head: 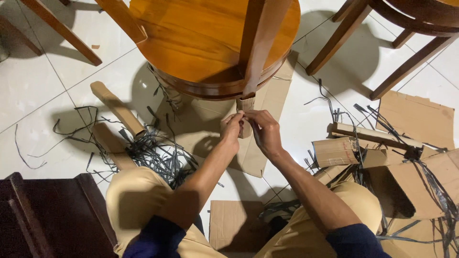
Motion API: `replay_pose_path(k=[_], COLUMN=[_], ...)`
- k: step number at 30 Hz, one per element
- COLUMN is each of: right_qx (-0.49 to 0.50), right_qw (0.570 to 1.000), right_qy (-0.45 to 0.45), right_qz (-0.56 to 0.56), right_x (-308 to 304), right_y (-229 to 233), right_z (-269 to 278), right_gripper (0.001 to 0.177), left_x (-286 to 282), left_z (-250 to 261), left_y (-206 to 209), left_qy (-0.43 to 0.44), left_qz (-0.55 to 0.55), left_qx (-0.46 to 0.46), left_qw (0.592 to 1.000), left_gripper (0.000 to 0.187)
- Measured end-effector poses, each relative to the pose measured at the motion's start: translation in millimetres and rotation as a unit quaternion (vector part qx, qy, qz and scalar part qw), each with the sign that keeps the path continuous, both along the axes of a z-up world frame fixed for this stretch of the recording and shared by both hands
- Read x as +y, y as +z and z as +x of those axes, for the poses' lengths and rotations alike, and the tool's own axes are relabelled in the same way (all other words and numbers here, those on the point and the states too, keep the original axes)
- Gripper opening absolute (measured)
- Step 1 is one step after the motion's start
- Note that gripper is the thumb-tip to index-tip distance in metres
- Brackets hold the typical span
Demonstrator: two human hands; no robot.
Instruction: Wrapping wooden chairs with protective cardboard and securing it with plastic ties.
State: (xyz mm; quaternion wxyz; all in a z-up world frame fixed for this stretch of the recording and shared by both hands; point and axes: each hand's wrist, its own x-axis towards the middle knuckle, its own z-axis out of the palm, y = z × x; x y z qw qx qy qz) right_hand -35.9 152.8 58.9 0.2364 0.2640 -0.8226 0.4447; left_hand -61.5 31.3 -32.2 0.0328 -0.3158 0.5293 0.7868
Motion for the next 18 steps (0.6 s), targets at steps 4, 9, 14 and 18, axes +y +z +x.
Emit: replay_pose_path(k=[4,9,14,18], right_qx=[-0.253,-0.433,-0.468,-0.473], right_qw=[0.931,0.77,0.718,0.709], right_qy=[-0.04,-0.05,-0.057,-0.074], right_qz=[-0.261,-0.465,-0.512,-0.518], right_x=[3.9,10.1,10.3,20.5], right_y=[-18.3,-12.3,-38.5,-74.6], right_z=[-15.2,-30.4,-51.2,-84.0], right_gripper=[0.011,0.031,0.03,0.029], left_x=[1.6,1.9,-12.6,-21.4], left_z=[2.9,3.3,-8.5,-21.0], left_y=[10.3,29.3,4.7,-10.8], left_qy=[0.123,0.143,0.144,0.127], left_qz=[0.001,0.165,0.223,0.191], left_qx=[-0.013,0.074,0.128,0.149], left_qw=[0.992,0.973,0.956,0.962], left_gripper=[0.014,0.011,0.016,0.02])
